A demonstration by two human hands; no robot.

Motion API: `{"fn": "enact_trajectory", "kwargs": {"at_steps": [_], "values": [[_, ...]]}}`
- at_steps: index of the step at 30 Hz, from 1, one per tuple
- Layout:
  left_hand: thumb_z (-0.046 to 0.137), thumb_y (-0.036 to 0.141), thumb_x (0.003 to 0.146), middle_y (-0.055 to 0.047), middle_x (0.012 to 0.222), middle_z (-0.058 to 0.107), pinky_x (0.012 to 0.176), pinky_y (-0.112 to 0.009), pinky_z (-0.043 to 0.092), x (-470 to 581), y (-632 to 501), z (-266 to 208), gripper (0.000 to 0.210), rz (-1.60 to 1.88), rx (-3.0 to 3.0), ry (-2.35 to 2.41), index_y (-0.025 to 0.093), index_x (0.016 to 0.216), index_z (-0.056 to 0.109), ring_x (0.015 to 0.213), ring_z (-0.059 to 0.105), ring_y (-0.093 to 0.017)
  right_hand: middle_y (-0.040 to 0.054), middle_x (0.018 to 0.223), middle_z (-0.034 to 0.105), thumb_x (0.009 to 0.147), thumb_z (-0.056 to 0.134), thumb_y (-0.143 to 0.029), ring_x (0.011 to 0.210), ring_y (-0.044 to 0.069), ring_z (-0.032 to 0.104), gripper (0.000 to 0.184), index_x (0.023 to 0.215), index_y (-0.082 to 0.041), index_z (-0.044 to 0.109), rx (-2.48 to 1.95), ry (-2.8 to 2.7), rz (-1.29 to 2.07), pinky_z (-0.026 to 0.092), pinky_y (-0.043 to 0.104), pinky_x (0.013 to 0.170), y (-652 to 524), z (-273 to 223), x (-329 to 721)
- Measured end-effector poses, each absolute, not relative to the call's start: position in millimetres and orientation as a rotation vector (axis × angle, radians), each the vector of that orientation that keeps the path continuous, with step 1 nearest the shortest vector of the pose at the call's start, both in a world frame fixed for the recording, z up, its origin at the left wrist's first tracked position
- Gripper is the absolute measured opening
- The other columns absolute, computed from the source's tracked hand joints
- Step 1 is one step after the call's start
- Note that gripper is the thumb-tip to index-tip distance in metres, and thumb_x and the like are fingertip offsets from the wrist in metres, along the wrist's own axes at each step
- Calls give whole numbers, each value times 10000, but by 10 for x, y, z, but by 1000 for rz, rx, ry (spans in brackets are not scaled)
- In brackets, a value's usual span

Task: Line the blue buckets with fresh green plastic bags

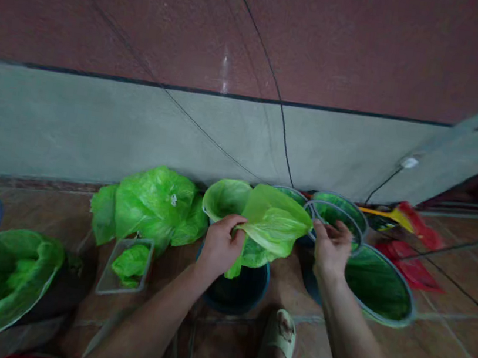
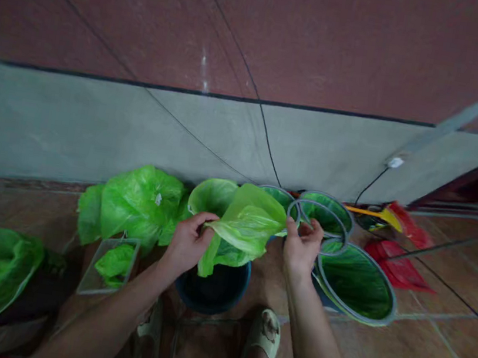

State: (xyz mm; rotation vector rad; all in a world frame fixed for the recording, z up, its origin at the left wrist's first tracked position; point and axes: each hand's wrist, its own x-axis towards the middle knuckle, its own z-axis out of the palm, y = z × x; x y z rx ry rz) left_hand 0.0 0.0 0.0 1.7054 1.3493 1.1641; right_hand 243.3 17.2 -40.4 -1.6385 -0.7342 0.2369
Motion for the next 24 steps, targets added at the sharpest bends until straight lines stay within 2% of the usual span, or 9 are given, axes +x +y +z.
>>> {"fn": "enact_trajectory", "kwargs": {"at_steps": [2, 5, 8, 13, 15, 17, 20, 22, 24], "values": [[489, 148, 813, 24, 680, 645, 533, -194, 391, -12, 63, -27, 261, 1184, 1642, 1427, 173, 988, 682, 511, 504, -82, 120, 1157, 599, 778, 670, -452, 1068, 259, 582, 550, 1221, -156, 532, -1507, -1018, 169, 483, 464, 912, 48, -209, 2310], [482, 150, 820, 25, 664, 642, 528, -198, 393, 10, 98, -44, 269, 1187, 1613, 1465, 174, 1004, 677, 492, 500, -84, 95, 1187, 593, 824, 635, -392, 1110, 243, 565, 391, 1161, -203, 576, -1338, -1430, 129, 479, 437, 940, -134, -39, 2049], [476, 139, 817, 10, 718, 667, 550, -196, 415, 79, 57, -32, 288, 1173, 1645, 1421, 168, 1026, 672, 518, 525, -84, 97, 1197, 587, 820, 648, -349, 1152, 250, 539, 404, 1192, -218, 560, -1289, -1727, 99, 454, 447, 990, -258, -64, 1747], [474, 143, 825, 34, 615, 628, 539, -195, 426, 134, -11, -4, 345, 1131, 1726, 1394, 169, 1117, 657, 474, 503, -86, 116, 1161, 581, 843, 591, -310, 1125, 268, 534, 406, 1230, -204, 531, -1361, -1795, 37, 464, 467, 964, -277, -201, 1500], [465, 146, 838, 20, 668, 669, 572, -205, 460, 119, -13, -7, 362, 1121, 1777, 1403, 171, 1150, 648, 483, 525, -89, 122, 1170, 578, 835, 590, -309, 1129, 277, 526, 424, 1239, -198, 524, -1378, -1816, 37, 461, 474, 957, -271, -199, 1479], [464, 153, 849, -10, 820, 727, 653, -224, 507, 105, -13, -22, 366, 1111, 1861, 1388, 180, 1167, 645, 546, 586, -98, 122, 1170, 580, 837, 571, -293, 1122, 275, 526, 422, 1244, -192, 517, -1383, -1838, 43, 455, 473, 956, -277, -180, 1458], [460, 165, 866, -58, 1079, 726, 836, -266, 532, 111, -26, -63, 360, 1125, 2018, 1350, 182, 1174, 646, 814, 685, -144, 120, 1151, 591, 841, 536, -257, 1099, 266, 534, 415, 1248, -180, 512, -1372, -1858, 43, 452, 458, 948, -290, -174, 1414], [459, 176, 877, -70, 1120, 715, 891, -283, 528, 129, -41, -91, 350, 1117, 2101, 1347, 180, 1174, 644, 941, 685, -167, 108, 1107, 609, 847, 507, -222, 1067, 255, 547, 367, 1210, -182, 540, -1387, -1829, 10, 451, 439, 936, -284, -193, 1398], [456, 183, 887, -65, 1086, 727, 886, -286, 537, 144, -52, -112, 335, 1073, 2163, 1348, 185, 1162, 647, 944, 690, -169, 89, 1059, 626, 849, 480, -178, 1033, 242, 559, 293, 1118, -195, 594, -1423, -1788, -58, 445, 419, 927, -264, -214, 1417]]}}
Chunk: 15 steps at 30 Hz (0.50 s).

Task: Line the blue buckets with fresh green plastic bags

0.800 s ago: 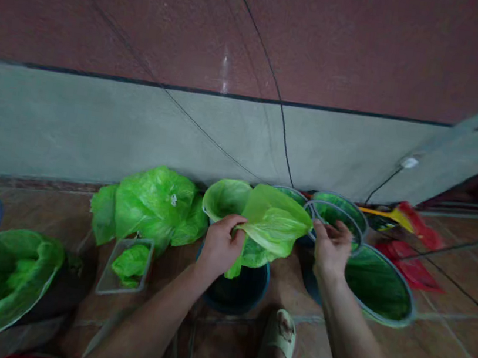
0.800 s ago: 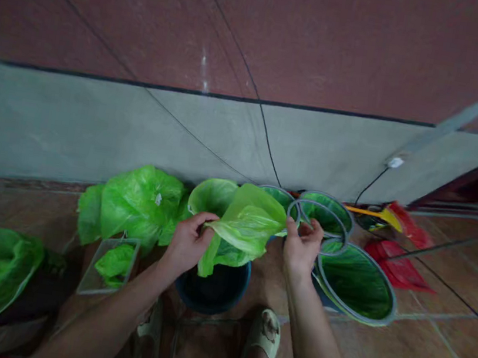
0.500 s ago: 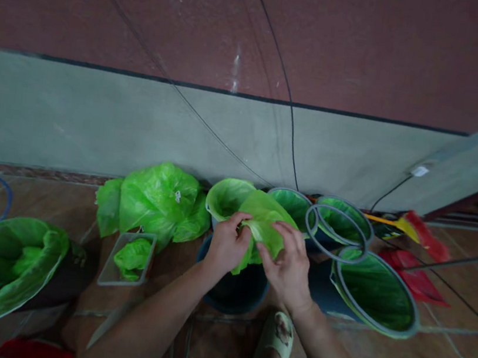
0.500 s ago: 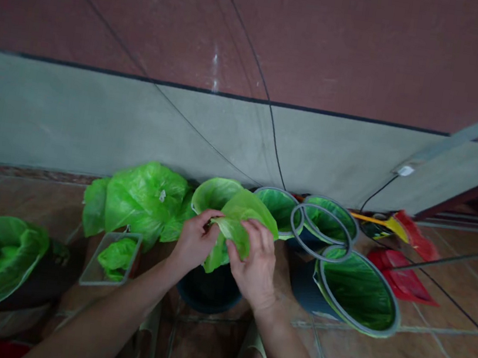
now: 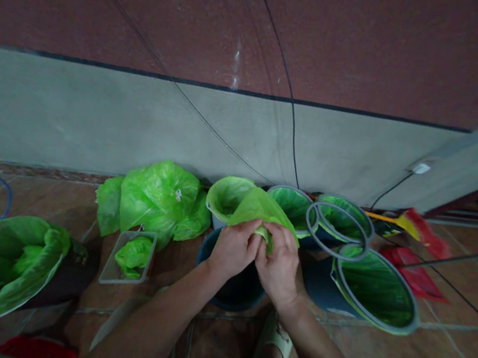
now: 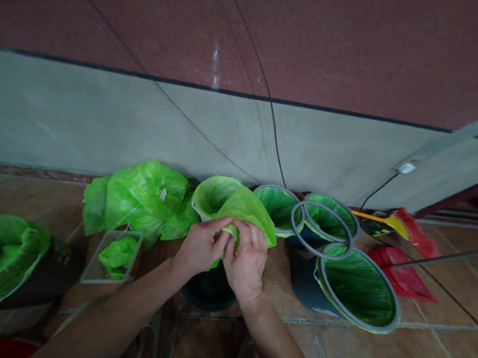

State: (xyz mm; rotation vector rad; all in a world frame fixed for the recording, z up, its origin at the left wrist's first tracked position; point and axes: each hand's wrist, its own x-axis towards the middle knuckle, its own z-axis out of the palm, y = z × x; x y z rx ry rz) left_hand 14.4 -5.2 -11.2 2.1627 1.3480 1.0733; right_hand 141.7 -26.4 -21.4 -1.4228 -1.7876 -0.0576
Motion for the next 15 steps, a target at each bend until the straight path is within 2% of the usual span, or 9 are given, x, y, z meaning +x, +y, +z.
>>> {"fn": "enact_trajectory", "kwargs": {"at_steps": [3, 10, 15], "values": [[450, 181, 897, -71, 1062, 735, 875, -305, 549, 132, -40, -122, 330, 1036, 2207, 1388, 179, 1158, 651, 922, 701, -180, 74, 1037, 641, 826, 477, -133, 997, 232, 565, 243, 988, -205, 644, -1460, -1767, -183, 433, 404, 924, -215, -219, 1526], [466, 162, 893, -79, 1097, 727, 906, -292, 528, -74, 90, -59, 336, 1184, 2054, 1596, 179, 1163, 665, 954, 697, -176, 77, 1007, 657, 731, 477, -91, 984, 236, 580, 287, 919, -191, 669, -1522, -1632, -309, 448, 400, 919, -84, -147, 1981], [476, 187, 896, -56, 921, 757, 786, -266, 536, -247, 183, -8, 336, 1201, 1902, 1758, 185, 1165, 676, 809, 704, -167, 90, 976, 667, 735, 461, -127, 941, 235, 612, 268, 883, -172, 679, -1567, -1488, -331, 481, 392, 892, -21, -108, 2296]]}}
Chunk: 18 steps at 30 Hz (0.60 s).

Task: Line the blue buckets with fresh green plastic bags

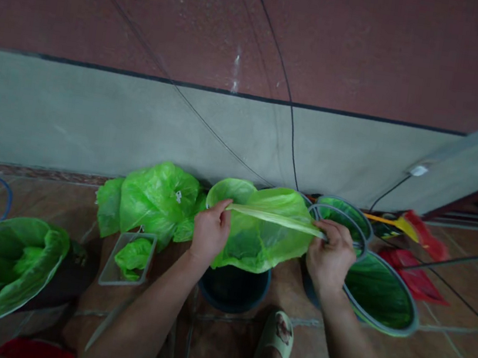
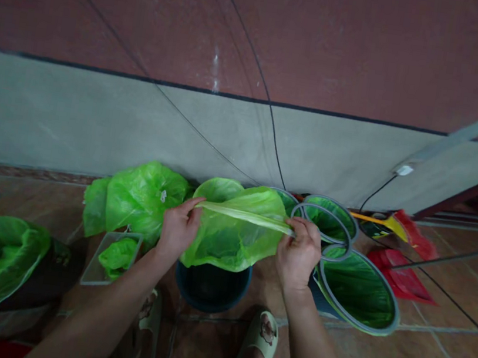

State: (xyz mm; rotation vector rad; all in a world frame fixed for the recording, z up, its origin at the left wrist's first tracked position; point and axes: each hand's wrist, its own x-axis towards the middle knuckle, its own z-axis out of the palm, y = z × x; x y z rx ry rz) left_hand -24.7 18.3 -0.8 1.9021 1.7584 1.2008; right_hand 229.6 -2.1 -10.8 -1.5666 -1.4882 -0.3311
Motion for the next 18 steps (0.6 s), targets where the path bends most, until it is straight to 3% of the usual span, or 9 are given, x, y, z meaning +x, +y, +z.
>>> {"fn": "enact_trajectory", "kwargs": {"at_steps": [4, 14, 18], "values": [[464, 213, 900, -44, 835, 751, 720, -253, 519, -359, 237, 20, 338, 1249, 1784, 1841, 184, 1154, 685, 716, 685, -157, 99, 954, 668, 747, 466, -169, 896, 239, 622, 264, 885, -158, 691, -1633, -1420, -314, 489, 387, 855, -16, -86, 2461], [487, 263, 854, -58, 845, 735, 727, -280, 507, -705, 400, 35, 331, 1549, 1478, 1971, 161, 1056, 728, 719, 659, -176, 131, 931, 682, 722, 486, -223, 810, 256, 621, 322, 927, -142, 721, -1854, -1325, -197, 483, 393, 780, -56, -63, 2783], [512, 262, 814, -50, 866, 734, 717, -266, 514, -812, 458, 14, 306, 1645, 1326, 1934, 159, 983, 745, 747, 653, -167, 94, 817, 696, 641, 556, -211, 686, 232, 615, 316, 895, -156, 736, -1965, -1071, 74, 494, 377, 679, -28, -134, 2925]]}}
